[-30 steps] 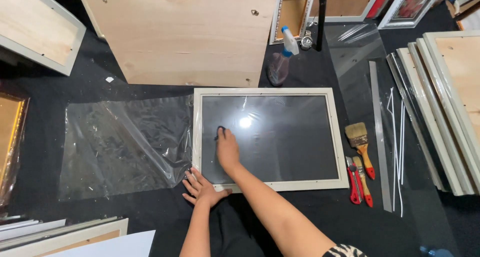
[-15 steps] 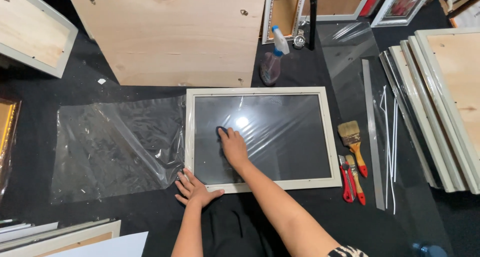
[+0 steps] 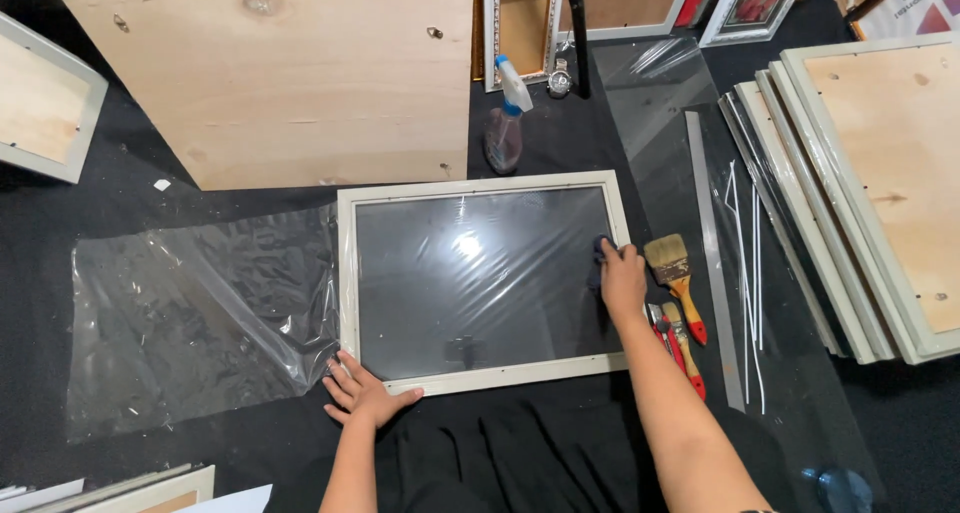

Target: Wiping a glass pane inside a picture frame using a small cloth to clean the surface.

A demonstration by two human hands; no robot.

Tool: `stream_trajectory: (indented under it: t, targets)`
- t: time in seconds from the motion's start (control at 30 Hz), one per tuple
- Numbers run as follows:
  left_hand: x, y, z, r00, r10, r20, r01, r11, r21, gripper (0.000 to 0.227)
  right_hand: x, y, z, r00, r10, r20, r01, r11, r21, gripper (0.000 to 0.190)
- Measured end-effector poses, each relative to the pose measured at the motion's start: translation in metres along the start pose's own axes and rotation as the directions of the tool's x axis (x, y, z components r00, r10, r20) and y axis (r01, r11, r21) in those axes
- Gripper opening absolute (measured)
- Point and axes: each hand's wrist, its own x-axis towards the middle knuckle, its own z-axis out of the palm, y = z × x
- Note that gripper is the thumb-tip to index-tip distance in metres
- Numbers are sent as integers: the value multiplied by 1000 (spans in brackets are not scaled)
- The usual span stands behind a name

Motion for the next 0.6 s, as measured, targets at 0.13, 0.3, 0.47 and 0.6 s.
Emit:
stream_trajectory:
  t: [0.13, 0.3, 0.47, 0.6]
  targets:
    - [-3, 2, -3, 1000, 6, 22, -6, 1000, -4, 172, 2, -9, 38, 983, 171, -70, -163, 981, 107, 43]
    - [0, 0, -1, 1000, 8, 9, -9, 1000, 15, 173, -23, -110, 76, 973, 98, -209, -87, 994, 65, 42]
    - [-6, -2, -5, 999, 50, 13, -49, 997, -67, 168, -91, -263, 66, 989, -129, -76, 141, 974, 180, 46]
    - [15, -7, 14, 996, 72, -57, -77, 993, -94, 170, -136, -348, 44, 914, -401, 59, 375, 893, 251, 42]
